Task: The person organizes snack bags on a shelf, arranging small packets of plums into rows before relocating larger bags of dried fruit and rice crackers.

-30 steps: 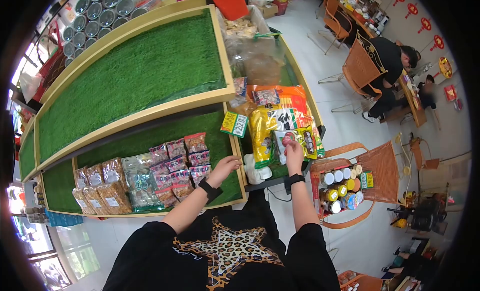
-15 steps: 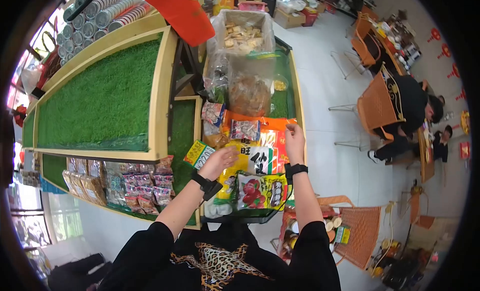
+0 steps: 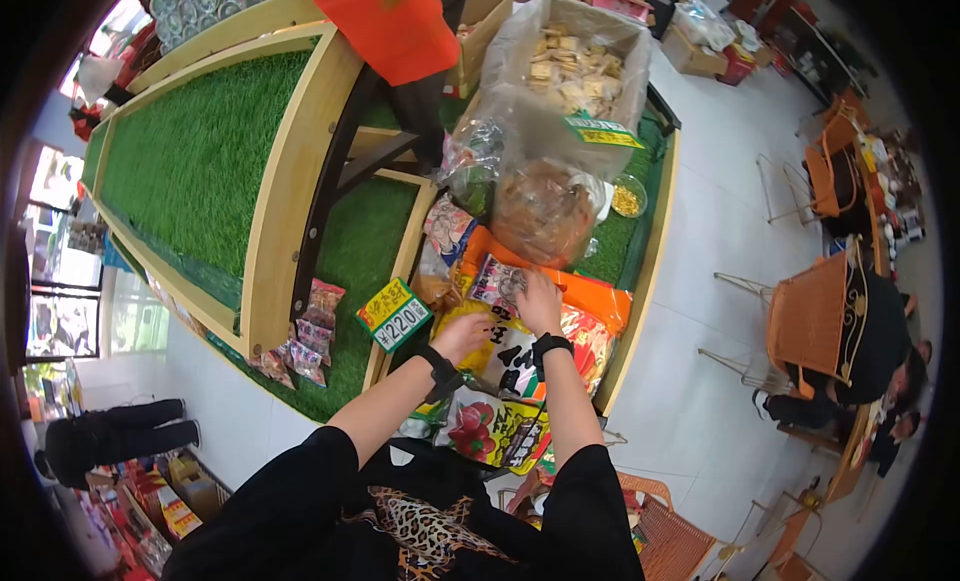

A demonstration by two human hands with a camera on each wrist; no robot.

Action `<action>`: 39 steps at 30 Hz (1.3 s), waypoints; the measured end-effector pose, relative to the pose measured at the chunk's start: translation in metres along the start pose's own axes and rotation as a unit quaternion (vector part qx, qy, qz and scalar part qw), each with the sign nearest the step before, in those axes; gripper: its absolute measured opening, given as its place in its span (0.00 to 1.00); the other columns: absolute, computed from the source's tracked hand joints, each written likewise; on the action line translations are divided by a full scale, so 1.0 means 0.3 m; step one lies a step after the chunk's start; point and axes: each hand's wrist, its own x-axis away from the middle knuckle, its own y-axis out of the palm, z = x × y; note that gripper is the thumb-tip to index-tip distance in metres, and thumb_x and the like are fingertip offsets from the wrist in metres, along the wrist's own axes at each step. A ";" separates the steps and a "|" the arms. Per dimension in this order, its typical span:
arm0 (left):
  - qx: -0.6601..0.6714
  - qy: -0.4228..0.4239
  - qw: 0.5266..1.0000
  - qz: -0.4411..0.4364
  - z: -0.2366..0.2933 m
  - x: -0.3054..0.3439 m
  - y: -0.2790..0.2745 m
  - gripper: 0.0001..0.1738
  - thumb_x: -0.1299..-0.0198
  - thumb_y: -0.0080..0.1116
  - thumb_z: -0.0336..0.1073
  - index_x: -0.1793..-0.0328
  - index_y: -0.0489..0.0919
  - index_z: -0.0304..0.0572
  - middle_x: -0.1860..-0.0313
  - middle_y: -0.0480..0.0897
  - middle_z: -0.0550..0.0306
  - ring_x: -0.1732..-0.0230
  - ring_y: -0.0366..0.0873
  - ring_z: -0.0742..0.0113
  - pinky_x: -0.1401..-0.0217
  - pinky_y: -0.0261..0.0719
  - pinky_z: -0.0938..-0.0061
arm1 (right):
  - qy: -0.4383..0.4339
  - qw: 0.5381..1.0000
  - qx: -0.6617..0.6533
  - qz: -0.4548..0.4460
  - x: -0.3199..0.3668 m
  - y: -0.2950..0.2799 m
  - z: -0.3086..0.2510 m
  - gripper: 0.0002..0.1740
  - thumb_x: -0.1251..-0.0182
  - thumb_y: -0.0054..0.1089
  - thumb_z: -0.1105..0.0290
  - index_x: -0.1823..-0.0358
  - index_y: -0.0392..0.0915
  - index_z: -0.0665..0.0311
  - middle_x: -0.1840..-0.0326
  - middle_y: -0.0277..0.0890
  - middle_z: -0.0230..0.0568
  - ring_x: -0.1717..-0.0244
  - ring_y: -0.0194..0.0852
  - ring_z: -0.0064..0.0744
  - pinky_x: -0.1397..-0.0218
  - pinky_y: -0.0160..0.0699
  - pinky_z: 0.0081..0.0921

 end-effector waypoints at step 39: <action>-0.156 0.121 0.949 -0.248 -0.047 0.705 -0.652 0.15 0.45 0.55 0.40 0.56 0.74 0.39 0.73 0.69 0.71 0.73 0.62 0.84 0.71 0.59 0.88 | 0.220 0.915 -0.339 -0.024 0.778 0.120 -0.907 0.26 0.45 0.59 0.61 0.51 0.67 0.72 0.57 0.74 0.43 0.58 0.71 0.27 0.53 0.68 0.23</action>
